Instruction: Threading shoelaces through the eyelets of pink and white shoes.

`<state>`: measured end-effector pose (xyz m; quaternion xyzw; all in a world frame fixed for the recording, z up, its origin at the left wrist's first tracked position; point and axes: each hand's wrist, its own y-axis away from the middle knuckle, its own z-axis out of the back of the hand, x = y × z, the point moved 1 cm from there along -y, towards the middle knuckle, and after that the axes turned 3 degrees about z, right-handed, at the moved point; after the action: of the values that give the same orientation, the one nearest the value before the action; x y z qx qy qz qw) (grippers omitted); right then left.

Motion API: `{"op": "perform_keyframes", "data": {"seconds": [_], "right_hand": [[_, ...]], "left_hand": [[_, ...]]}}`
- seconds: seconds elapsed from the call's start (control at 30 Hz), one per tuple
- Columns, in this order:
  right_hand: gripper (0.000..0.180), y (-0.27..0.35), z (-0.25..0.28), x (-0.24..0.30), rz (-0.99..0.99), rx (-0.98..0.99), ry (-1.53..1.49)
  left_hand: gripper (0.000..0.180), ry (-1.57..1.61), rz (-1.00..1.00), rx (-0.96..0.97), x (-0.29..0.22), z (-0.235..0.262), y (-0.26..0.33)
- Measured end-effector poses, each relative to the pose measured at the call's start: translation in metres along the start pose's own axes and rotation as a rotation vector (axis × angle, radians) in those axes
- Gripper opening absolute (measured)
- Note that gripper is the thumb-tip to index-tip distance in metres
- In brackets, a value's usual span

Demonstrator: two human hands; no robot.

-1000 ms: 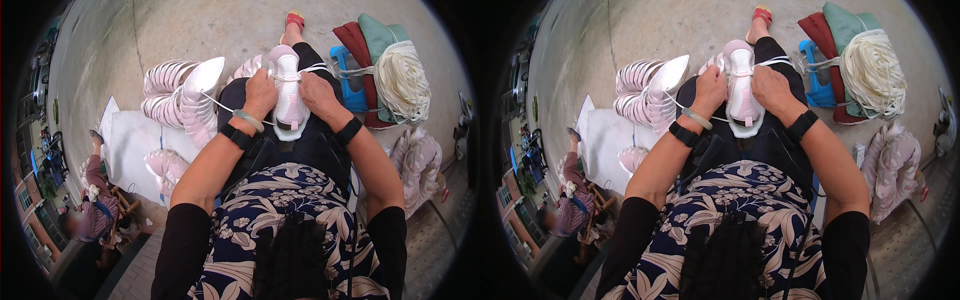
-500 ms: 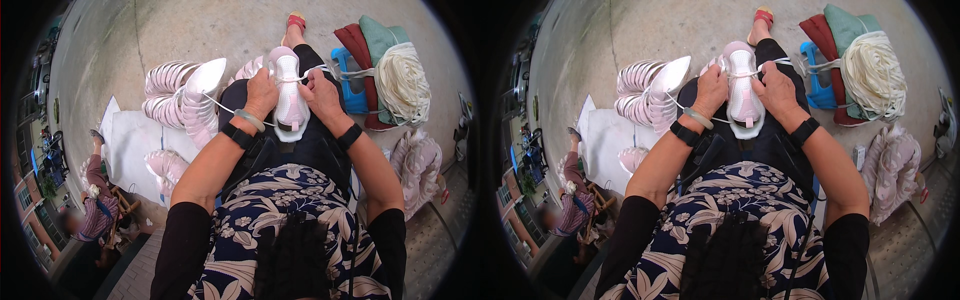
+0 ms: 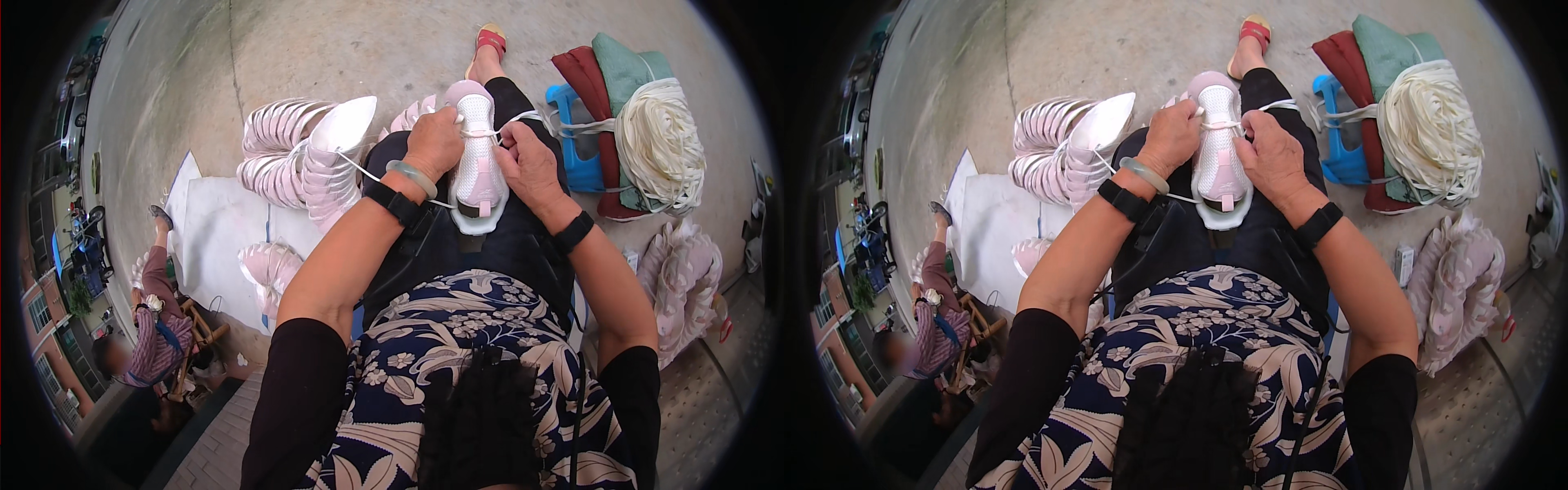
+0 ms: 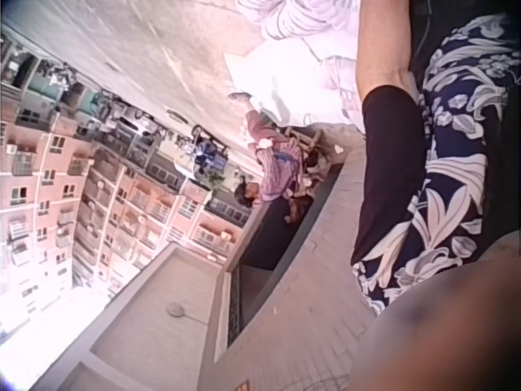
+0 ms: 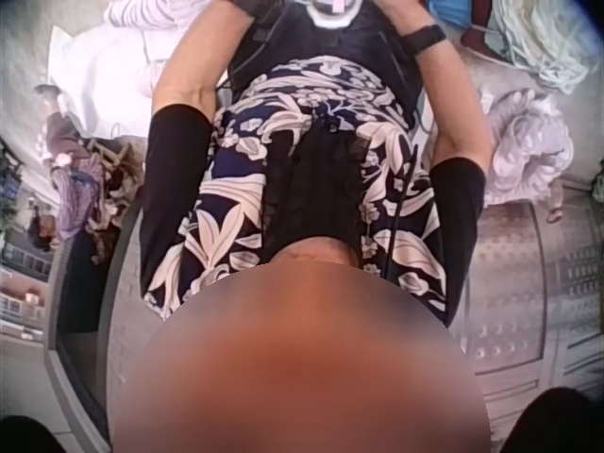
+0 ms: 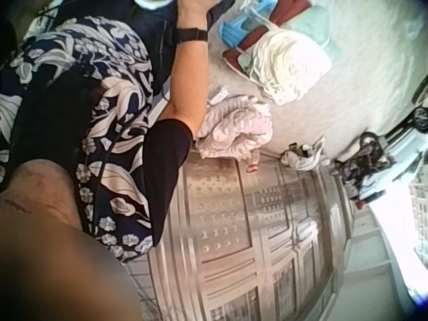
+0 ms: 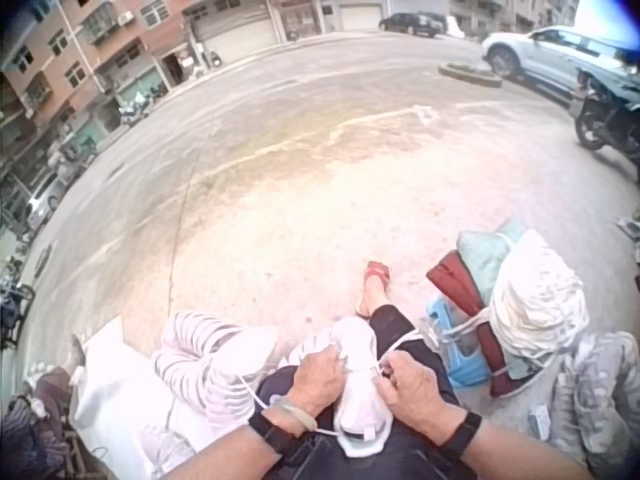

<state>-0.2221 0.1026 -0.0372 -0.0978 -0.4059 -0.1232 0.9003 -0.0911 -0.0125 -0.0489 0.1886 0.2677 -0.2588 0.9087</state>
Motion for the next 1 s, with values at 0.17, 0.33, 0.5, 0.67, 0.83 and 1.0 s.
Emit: {"op": "perform_keyframes", "data": {"seconds": [0.17, 0.33, 0.5, 0.67, 0.83, 1.0], "right_hand": [[0.011, -0.001, 0.007, -0.015, 0.173, -0.120, 0.077], [0.013, -0.015, 0.007, -0.019, 0.032, 0.067, 0.324], [0.024, -0.033, 0.007, -0.015, -0.496, 0.341, 0.050], [0.032, -0.040, 0.006, -0.013, -0.751, 0.385, -0.150], [0.027, -0.049, -0.007, -0.018, -0.906, 0.298, -0.219], [0.019, -0.050, -0.018, -0.032, -0.961, 0.277, -0.214]], "left_hand": [[0.020, -0.017, 0.020, -0.019, -0.012, 0.007, 0.019], [0.022, -0.004, 0.040, -0.029, -0.015, 0.011, 0.024], [0.022, -0.018, -0.016, -0.115, -0.012, 0.007, 0.021], [0.023, -0.011, -0.029, -0.130, -0.009, 0.005, 0.019], [0.028, -0.015, -0.174, -0.301, -0.015, 0.005, 0.027], [0.040, -0.077, -0.354, -0.297, -0.027, 0.006, 0.027]]}}
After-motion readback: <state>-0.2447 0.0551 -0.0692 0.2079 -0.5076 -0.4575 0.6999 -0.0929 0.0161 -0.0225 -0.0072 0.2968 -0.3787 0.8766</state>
